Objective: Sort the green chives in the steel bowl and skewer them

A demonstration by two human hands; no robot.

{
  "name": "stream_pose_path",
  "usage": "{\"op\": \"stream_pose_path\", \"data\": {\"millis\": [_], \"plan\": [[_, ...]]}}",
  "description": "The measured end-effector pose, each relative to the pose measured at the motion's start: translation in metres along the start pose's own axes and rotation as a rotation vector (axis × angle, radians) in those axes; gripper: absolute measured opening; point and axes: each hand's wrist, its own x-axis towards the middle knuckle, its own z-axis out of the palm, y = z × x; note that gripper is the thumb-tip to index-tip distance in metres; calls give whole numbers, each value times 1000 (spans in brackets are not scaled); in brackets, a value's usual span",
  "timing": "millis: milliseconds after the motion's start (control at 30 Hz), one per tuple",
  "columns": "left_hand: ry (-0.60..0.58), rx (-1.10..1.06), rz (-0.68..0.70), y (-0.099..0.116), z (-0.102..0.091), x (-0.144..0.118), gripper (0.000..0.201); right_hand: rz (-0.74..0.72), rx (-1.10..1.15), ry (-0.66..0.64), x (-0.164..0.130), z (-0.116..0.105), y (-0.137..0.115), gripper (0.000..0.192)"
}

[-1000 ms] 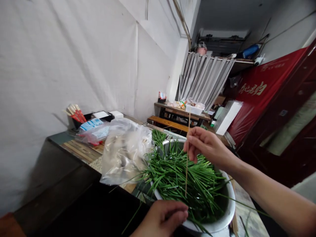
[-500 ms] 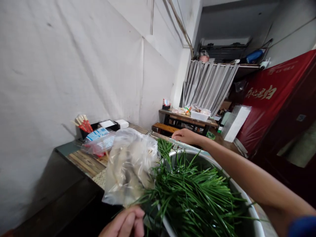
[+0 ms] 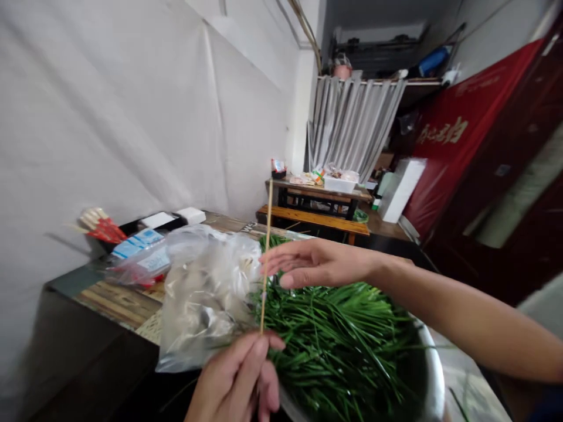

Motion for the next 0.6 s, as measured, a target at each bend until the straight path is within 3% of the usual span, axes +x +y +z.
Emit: {"op": "stream_pose_path", "data": {"millis": [67,167,267,333,433,600], "plan": [[-170,22,59,20,18,14,52,-44,65,197,-31,15,-24,20],[-334,254,327,43,46,33,42,-45,64,539,-81,24,-39,24],[-339,635,644,59,69,62,34,-127,176,965,-139,20,-34,20],[-314,802,717,64,85,93,33,-117,221,1237,-178,21,-22,20],[-429,971,616,59,116,146,27,96,209,1397,-224,36,7,26],[-479,1084,496,29,175,206,22,252,278,1428,-263,75,64,27]]}}
